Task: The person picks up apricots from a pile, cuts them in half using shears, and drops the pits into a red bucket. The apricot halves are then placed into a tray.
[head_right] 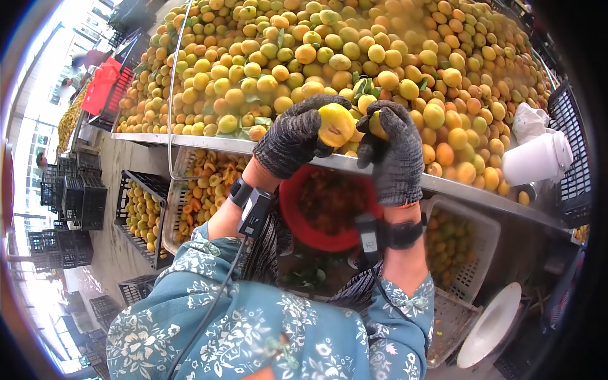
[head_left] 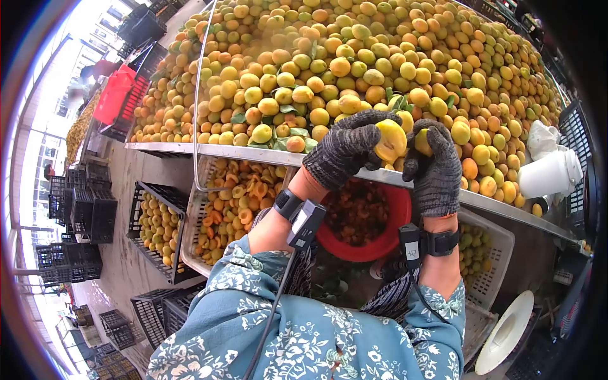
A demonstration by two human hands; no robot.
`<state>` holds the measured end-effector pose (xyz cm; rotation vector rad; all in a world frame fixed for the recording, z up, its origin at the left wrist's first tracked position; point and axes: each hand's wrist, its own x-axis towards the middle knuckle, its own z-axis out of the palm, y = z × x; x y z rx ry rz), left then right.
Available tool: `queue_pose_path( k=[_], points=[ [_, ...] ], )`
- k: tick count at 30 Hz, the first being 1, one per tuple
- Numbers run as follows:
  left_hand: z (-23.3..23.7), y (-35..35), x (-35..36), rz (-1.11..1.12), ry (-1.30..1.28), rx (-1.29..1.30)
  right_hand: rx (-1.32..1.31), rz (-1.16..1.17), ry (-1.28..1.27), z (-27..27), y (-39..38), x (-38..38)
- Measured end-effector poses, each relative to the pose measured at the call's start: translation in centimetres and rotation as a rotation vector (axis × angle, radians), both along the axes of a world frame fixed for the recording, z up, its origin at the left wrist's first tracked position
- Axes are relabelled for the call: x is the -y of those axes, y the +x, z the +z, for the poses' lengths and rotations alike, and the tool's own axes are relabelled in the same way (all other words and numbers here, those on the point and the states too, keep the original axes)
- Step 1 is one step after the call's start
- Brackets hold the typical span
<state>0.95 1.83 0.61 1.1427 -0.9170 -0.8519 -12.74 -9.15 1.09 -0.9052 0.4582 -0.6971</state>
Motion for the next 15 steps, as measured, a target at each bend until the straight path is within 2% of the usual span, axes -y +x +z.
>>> queue_pose_path(
  k=[2,4,5,7,8,10,11,13,15],
  points=[
    [-0.5,0.4,0.3,0.024,-0.04,0.049,-0.004,-0.009,-0.009,0.1,0.1,0.1],
    [-2.0,1.4,0.9,0.279,-0.285,0.85,-0.05,-0.045,-0.07,0.4,0.2,0.2],
    [-2.4,1.4,0.8,0.28,-0.286,0.851,-0.05,-0.044,-0.071,0.3,0.2,0.3],
    [-2.7,1.2,0.3,0.311,-0.043,0.815,-0.048,-0.079,-0.062,0.0,0.3,0.6],
    [-2.7,0.9,0.3,0.313,-0.042,0.813,-0.05,-0.077,-0.062,-0.2,0.5,0.7],
    [-2.4,0.3,0.6,0.249,-0.063,0.571,-0.071,-0.094,-0.065,-0.4,0.7,0.8],
    [-2.4,0.4,0.6,0.252,-0.062,0.569,-0.072,-0.091,-0.066,-0.4,0.8,0.7],
    [-2.4,0.5,0.5,0.19,0.015,0.37,-0.101,-0.071,-0.054,-0.4,1.1,0.5],
    [-2.5,0.4,0.4,0.231,-0.043,0.444,-0.12,-0.067,-0.069,-0.3,1.2,0.2]
  ],
)
